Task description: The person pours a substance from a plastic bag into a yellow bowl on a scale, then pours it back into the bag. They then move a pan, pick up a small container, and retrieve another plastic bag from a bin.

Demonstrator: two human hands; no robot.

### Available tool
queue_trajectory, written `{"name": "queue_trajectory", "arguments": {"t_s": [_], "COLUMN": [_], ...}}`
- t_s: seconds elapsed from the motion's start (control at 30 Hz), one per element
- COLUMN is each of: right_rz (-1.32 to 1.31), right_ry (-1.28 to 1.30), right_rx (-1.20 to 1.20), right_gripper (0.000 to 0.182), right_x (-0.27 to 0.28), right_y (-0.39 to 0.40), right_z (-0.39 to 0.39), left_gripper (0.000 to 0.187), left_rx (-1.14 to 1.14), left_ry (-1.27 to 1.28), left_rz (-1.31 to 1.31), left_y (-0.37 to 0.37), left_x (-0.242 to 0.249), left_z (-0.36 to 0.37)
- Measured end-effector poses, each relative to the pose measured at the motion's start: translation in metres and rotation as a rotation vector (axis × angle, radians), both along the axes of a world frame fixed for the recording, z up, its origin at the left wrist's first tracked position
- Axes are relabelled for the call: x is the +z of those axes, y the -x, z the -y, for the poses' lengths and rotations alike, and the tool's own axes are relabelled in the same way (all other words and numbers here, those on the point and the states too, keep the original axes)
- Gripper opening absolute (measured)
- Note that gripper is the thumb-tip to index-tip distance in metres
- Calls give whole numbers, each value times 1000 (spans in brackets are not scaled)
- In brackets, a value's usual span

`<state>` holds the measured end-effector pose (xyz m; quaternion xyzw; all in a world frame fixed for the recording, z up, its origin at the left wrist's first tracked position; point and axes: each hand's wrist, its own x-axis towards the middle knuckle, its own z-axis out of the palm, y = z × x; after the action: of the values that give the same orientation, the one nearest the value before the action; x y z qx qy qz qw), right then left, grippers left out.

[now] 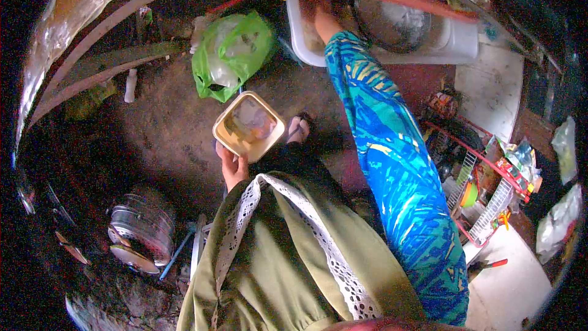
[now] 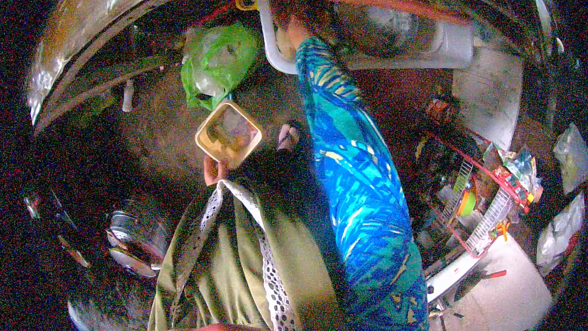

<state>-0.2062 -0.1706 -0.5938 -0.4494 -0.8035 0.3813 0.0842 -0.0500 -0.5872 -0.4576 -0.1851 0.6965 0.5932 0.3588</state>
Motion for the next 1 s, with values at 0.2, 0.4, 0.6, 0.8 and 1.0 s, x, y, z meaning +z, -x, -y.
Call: {"name": "queue_trajectory", "arguments": {"t_s": [0.2,0.4,0.6,0.8,1.0], "right_rz": [-207,-137,153,136,39], "right_ry": [747,-461,-219,-207,-51], "right_rx": [-260,832,180,110,74], "right_gripper": [43,39,38,38,38], "right_x": [61,-114,-52,-45,-26], "right_y": [-9,-64,3,4,-9], "right_z": [6,-112,-12,-10,-8], "left_gripper": [59,57,42,36,35], "left_rx": [53,58,117,134,93], "left_ry": [-120,-96,-57,-232,-140], "left_rz": [-10,87,70,-27,-88], "left_y": [-4,0,-4,-3,4], "left_x": [-20,-13,-6,-3,3], "left_z": [18,11,-7,-16,-19]}}
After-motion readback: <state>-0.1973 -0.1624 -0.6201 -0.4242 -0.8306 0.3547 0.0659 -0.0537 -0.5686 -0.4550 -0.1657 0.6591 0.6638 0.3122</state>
